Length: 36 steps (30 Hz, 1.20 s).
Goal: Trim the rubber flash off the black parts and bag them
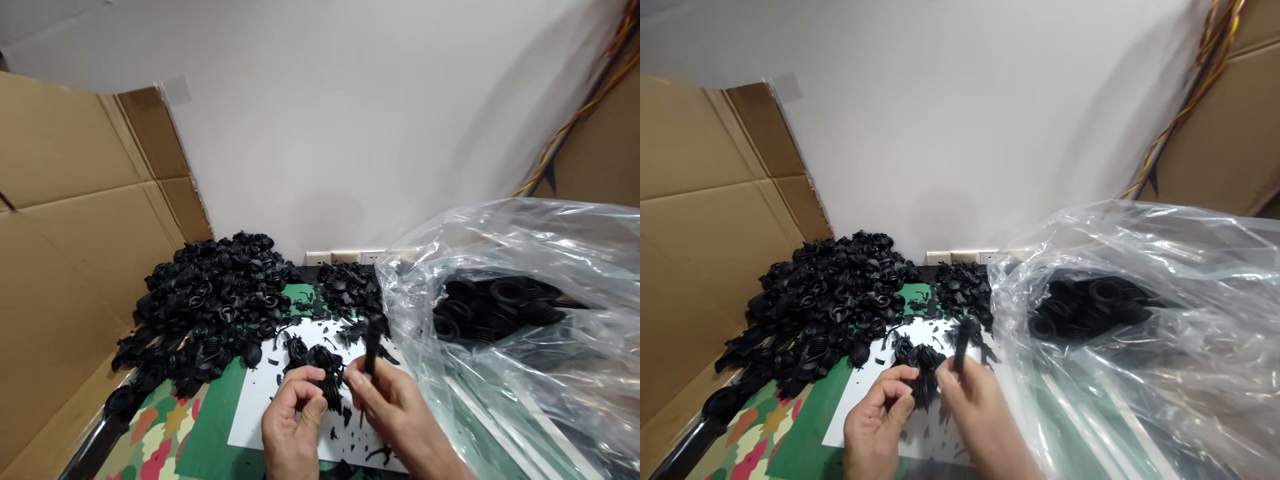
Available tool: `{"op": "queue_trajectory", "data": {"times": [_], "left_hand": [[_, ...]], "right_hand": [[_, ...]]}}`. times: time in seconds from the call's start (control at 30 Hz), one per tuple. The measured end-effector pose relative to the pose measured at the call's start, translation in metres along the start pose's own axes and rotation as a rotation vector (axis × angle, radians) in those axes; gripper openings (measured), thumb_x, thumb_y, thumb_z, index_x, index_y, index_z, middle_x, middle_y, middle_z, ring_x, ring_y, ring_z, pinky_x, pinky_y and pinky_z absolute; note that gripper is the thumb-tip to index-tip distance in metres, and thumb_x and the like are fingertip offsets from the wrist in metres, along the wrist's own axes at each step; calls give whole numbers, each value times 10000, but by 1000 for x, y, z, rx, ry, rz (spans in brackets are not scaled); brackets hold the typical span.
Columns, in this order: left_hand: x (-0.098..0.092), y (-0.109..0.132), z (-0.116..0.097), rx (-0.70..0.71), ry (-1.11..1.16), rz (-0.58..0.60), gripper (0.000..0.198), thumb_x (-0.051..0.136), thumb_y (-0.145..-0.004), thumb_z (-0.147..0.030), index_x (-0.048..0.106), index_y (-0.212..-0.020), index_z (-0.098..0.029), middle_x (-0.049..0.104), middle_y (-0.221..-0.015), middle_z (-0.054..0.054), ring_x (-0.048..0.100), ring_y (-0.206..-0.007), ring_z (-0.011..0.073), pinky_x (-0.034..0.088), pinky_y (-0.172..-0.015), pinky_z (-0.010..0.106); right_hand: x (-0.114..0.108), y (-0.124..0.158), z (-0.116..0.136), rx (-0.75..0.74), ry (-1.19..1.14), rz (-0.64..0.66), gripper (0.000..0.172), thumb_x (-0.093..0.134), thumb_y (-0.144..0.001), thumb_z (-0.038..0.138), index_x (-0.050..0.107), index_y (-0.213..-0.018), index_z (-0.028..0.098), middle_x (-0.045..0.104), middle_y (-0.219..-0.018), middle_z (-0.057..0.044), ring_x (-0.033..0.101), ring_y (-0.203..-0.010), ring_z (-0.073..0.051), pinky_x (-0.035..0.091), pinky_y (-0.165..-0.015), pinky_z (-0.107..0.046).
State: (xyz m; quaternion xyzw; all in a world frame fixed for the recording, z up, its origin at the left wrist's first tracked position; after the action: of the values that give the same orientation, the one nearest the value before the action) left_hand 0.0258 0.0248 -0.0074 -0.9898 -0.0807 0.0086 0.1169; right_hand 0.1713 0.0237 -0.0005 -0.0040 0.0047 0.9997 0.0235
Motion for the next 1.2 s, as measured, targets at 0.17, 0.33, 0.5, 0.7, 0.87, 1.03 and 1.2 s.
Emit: {"op": "queue_trajectory", "data": {"times": [0.17,0.33,0.5,0.7,0.87,1.03,1.2], "left_hand": [[-3,-3,2,33,19,-44,98,683,-675,-225,667,-585,-188,629,-872,55,560,-682,174,440,-585,249],[-4,-8,14,-132,129,-20,135,716,-656,-271,671,-575,-172,572,-783,39,495,-565,140,425,-448,226],[-3,-10,12,-133,154,6,157,717,-659,-248,652,-545,-163,547,-731,30,482,-604,148,415,-488,225],[-1,-11,10,-182,142,62,183,721,-658,-286,653,-550,-155,622,-882,89,568,-774,207,459,-595,242],[5,-9,8,-289,174,167,177,717,-674,-316,658,-640,-152,680,-897,112,614,-719,199,503,-552,247],[6,-8,5,-265,181,177,245,713,-683,-312,709,-890,-181,704,-830,77,619,-654,170,501,-471,206],[8,-7,6,-291,164,228,247,707,-695,-333,754,-879,-174,724,-712,53,565,-449,96,492,-439,191]], "right_hand": [[14,1,5,73,107,68,273,482,-781,418,515,-659,176,425,-503,46,374,-481,-119,289,-445,-241],[8,-1,-10,122,27,-24,284,512,-758,439,504,-629,187,393,-468,67,342,-451,-106,269,-444,-237],[9,-2,-23,180,-103,-62,306,571,-741,453,499,-605,189,371,-428,87,282,-390,-76,227,-414,-228],[17,1,-26,301,-317,-7,331,598,-717,460,449,-578,199,367,-429,96,225,-332,-39,143,-361,-205],[20,2,-23,330,-503,52,424,674,-647,510,413,-536,195,339,-417,106,187,-338,-21,101,-352,-181],[21,3,-16,335,-608,103,420,724,-620,491,465,-532,171,377,-420,90,225,-341,-18,143,-355,-170],[22,4,-10,310,-732,135,363,742,-635,431,500,-588,165,406,-433,94,191,-337,-4,165,-347,-149]]}}
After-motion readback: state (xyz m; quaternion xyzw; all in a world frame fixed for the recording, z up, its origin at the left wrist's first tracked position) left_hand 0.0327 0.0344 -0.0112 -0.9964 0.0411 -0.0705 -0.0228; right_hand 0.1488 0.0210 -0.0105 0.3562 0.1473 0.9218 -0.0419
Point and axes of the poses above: each hand's wrist, its own y-axis away from the middle knuckle, its own x-axis out of the palm, z = x × y, the point moved 4 cm from there along -y, towards the middle knuckle
